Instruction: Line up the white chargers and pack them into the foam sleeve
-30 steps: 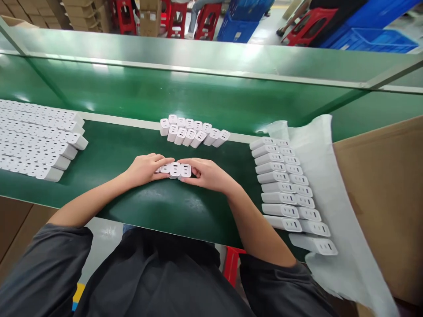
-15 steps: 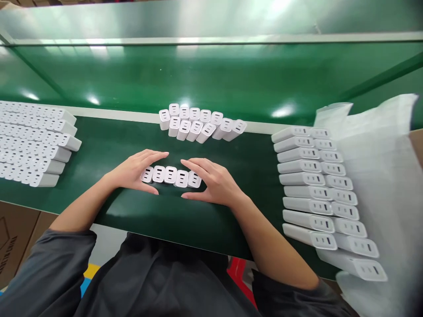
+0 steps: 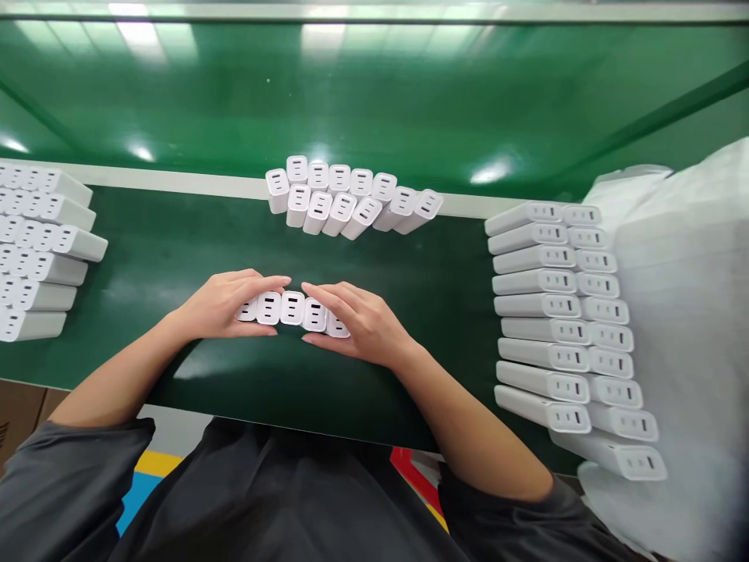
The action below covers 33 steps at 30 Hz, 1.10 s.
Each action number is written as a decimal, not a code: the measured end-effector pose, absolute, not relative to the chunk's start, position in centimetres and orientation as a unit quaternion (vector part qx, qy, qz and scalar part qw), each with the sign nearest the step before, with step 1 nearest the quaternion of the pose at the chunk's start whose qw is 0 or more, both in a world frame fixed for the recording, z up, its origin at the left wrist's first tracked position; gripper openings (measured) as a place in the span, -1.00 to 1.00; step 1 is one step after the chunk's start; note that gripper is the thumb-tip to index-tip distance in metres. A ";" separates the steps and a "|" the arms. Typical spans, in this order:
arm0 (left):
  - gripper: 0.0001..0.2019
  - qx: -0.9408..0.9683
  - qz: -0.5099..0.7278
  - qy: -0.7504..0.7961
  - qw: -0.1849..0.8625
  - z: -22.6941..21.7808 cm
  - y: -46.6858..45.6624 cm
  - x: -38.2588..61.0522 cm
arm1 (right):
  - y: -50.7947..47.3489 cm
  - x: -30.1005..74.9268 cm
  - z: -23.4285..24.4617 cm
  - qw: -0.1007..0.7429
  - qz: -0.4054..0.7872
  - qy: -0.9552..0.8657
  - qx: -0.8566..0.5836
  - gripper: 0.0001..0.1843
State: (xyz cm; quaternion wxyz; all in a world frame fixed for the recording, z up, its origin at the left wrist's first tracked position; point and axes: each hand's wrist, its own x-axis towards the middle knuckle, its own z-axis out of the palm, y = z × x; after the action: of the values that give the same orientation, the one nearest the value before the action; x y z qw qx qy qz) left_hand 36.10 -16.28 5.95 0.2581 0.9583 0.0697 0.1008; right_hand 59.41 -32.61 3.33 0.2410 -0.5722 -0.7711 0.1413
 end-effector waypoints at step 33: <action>-0.23 0.970 0.113 0.026 0.216 6.0 -15.4 35.8 | -32.7 58.8 4.3 0.272 -0.040 -0.815 -0.510 -0.39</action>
State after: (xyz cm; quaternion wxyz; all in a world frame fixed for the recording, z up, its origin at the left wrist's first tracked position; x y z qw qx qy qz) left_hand 35.75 -15.40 6.02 0.2156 0.9696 0.0263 0.1125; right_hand 58.79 -32.66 4.30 0.2725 -0.5099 -0.8150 -0.0397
